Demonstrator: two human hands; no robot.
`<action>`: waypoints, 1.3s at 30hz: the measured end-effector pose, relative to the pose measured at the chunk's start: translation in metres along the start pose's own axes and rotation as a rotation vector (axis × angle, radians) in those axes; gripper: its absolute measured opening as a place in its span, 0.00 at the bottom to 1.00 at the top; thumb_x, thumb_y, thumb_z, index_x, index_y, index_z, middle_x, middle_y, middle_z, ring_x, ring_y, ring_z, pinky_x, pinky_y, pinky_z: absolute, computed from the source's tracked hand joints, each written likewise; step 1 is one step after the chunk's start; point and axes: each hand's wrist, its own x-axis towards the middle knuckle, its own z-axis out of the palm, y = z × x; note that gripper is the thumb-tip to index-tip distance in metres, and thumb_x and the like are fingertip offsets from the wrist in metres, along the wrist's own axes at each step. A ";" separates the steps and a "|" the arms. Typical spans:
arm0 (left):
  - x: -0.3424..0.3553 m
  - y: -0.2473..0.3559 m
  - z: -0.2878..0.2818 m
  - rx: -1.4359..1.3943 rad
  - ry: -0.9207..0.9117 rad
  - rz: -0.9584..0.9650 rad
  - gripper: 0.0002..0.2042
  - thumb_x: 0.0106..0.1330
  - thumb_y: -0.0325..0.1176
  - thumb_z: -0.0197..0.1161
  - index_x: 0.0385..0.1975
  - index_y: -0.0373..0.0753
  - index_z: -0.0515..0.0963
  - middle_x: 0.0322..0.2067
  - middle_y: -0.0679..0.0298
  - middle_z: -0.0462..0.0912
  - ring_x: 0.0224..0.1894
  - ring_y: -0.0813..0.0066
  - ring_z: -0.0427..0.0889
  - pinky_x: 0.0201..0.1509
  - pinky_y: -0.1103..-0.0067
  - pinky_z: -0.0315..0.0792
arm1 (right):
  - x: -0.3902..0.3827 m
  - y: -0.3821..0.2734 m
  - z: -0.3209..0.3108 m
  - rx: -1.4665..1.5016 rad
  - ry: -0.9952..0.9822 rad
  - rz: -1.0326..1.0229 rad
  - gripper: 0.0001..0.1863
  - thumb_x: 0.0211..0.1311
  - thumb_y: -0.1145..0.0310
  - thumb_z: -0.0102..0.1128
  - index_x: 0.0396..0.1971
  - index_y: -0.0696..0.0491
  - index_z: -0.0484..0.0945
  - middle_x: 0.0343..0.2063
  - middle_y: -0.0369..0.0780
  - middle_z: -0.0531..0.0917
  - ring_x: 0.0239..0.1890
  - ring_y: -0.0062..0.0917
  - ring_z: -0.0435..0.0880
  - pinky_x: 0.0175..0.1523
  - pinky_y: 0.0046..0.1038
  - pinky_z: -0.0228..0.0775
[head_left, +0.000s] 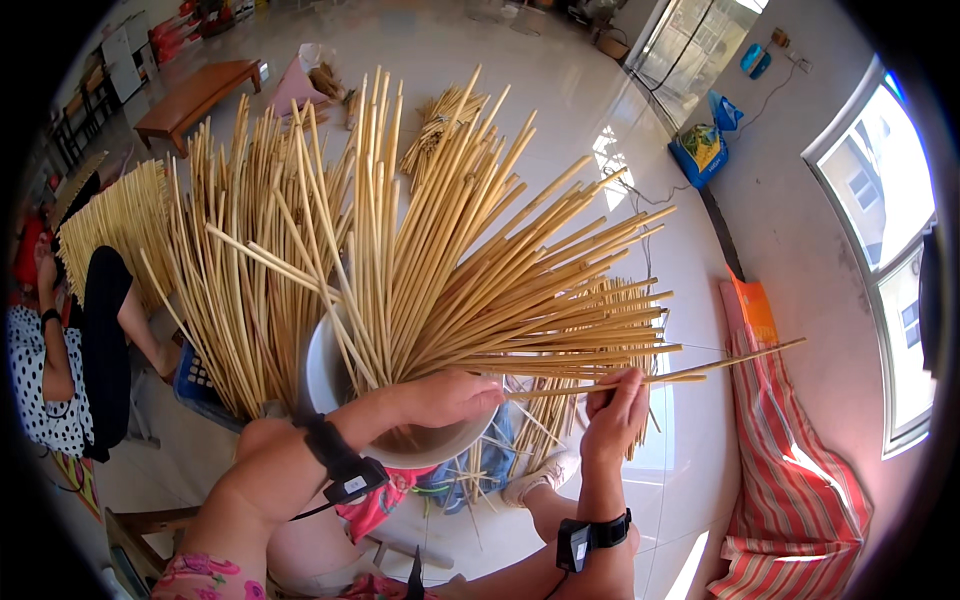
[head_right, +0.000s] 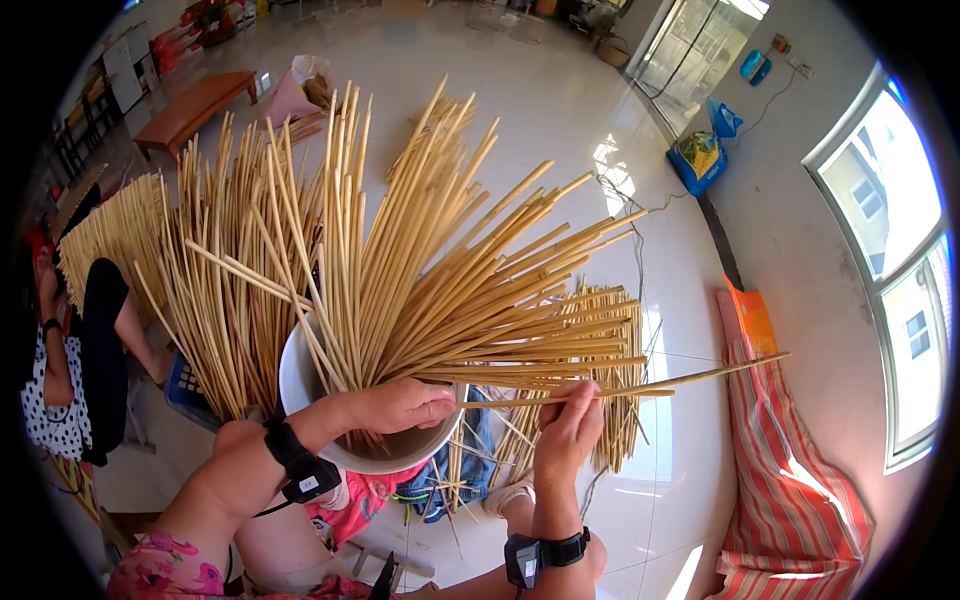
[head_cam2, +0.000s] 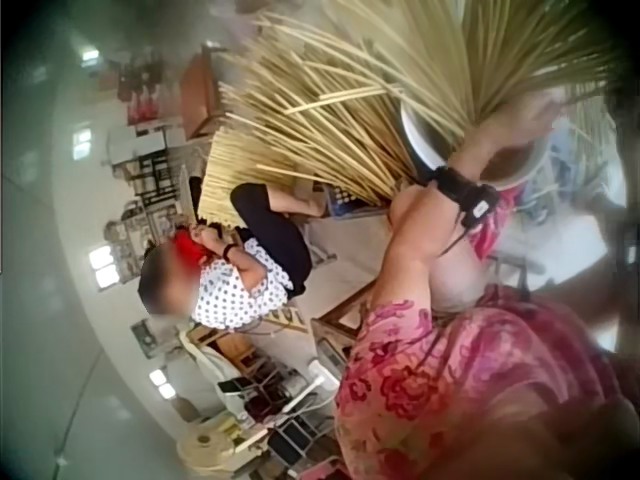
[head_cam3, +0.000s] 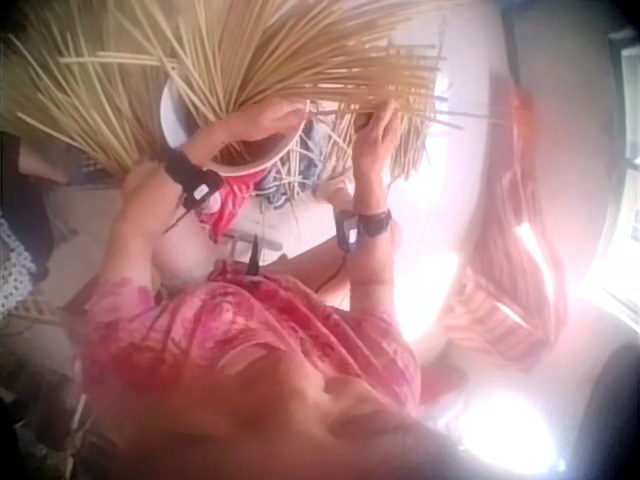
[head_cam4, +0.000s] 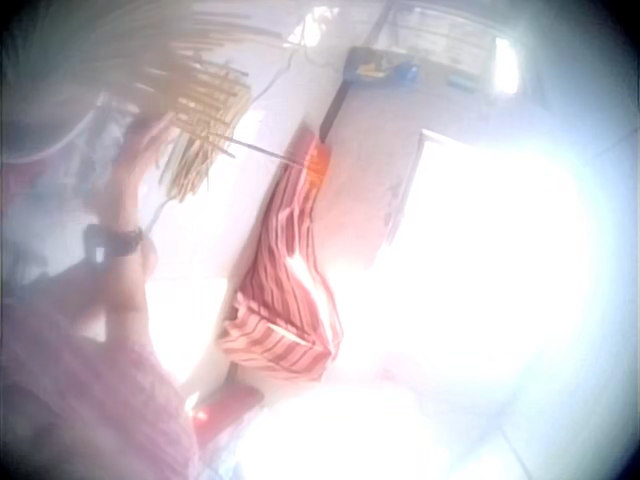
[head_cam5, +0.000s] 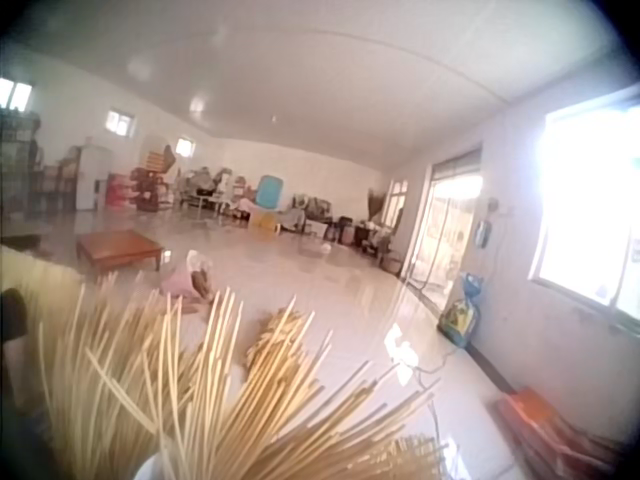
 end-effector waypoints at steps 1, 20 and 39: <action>-0.001 -0.003 -0.004 0.001 -0.036 -0.031 0.17 0.74 0.41 0.43 0.28 0.35 0.68 0.20 0.66 0.67 0.24 0.76 0.66 0.33 0.78 0.65 | 0.007 -0.008 -0.007 0.080 0.024 -0.019 0.20 0.74 0.56 0.37 0.23 0.51 0.65 0.12 0.29 0.60 0.12 0.12 0.53 0.16 0.17 0.41; -0.006 0.007 -0.023 0.033 0.081 -0.167 0.11 0.64 0.37 0.61 0.30 0.34 0.80 0.16 0.67 0.78 0.18 0.83 0.72 0.25 0.82 0.67 | 0.023 -0.007 -0.034 0.192 0.079 0.074 0.18 0.74 0.57 0.38 0.26 0.51 0.65 0.13 0.32 0.65 0.11 0.13 0.57 0.15 0.15 0.47; -0.009 -0.007 -0.030 -0.115 -0.095 -0.193 0.15 0.70 0.34 0.48 0.50 0.33 0.75 0.31 0.63 0.80 0.30 0.78 0.75 0.37 0.82 0.70 | 0.017 -0.006 -0.025 0.049 0.077 0.062 0.17 0.74 0.57 0.35 0.28 0.51 0.65 0.12 0.31 0.66 0.12 0.12 0.60 0.15 0.15 0.50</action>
